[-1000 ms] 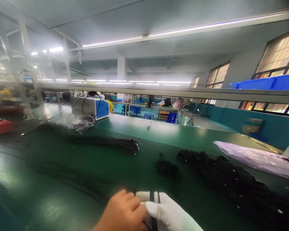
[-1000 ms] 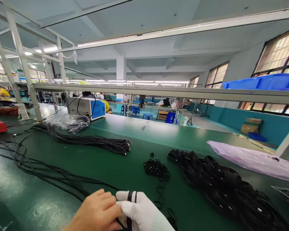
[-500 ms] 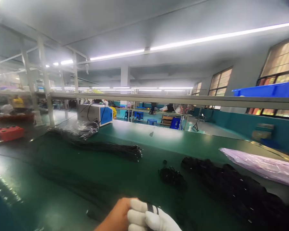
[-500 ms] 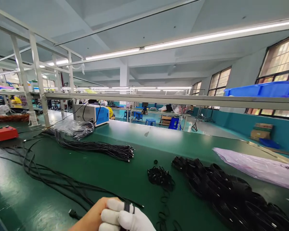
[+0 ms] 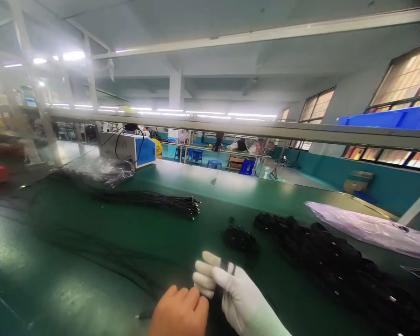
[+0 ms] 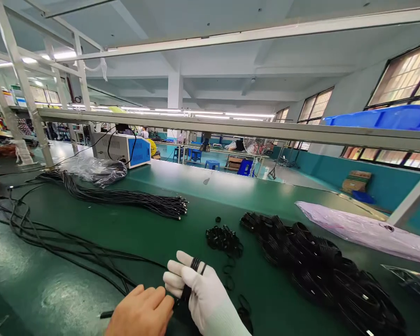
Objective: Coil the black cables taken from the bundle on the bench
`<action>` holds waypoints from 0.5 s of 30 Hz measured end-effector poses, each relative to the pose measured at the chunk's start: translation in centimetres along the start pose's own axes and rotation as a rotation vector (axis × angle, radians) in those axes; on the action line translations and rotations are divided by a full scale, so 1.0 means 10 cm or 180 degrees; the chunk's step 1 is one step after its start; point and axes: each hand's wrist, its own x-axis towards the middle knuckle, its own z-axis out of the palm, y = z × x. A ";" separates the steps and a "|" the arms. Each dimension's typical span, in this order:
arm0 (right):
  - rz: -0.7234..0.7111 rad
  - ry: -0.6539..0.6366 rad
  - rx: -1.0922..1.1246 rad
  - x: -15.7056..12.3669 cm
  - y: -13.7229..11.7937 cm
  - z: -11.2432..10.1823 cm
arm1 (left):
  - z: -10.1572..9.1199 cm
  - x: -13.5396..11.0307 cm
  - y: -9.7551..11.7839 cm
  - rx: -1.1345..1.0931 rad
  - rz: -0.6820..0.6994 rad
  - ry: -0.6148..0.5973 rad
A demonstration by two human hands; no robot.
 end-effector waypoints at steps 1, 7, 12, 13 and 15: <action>0.0080 -0.0053 -0.0101 -0.02 0.01 0.01 | -0.04 0.06 -0.07 -0.0035 0.0226 0.0105; 0.1173 -0.1252 -0.0141 -0.09 -0.05 0.17 | -0.30 0.48 -0.51 -0.0777 0.0885 -0.0858; 0.1451 -0.1191 -0.0082 -0.10 -0.02 0.18 | -0.26 0.51 -0.63 -0.1346 0.0643 -0.0856; 0.1494 -0.1209 0.0009 -0.09 -0.01 0.17 | -0.27 0.50 -0.64 -0.1356 0.0508 -0.0725; 0.1526 -0.1279 0.0177 -0.07 0.01 0.14 | -0.33 0.50 -0.62 -0.1343 0.0308 -0.0773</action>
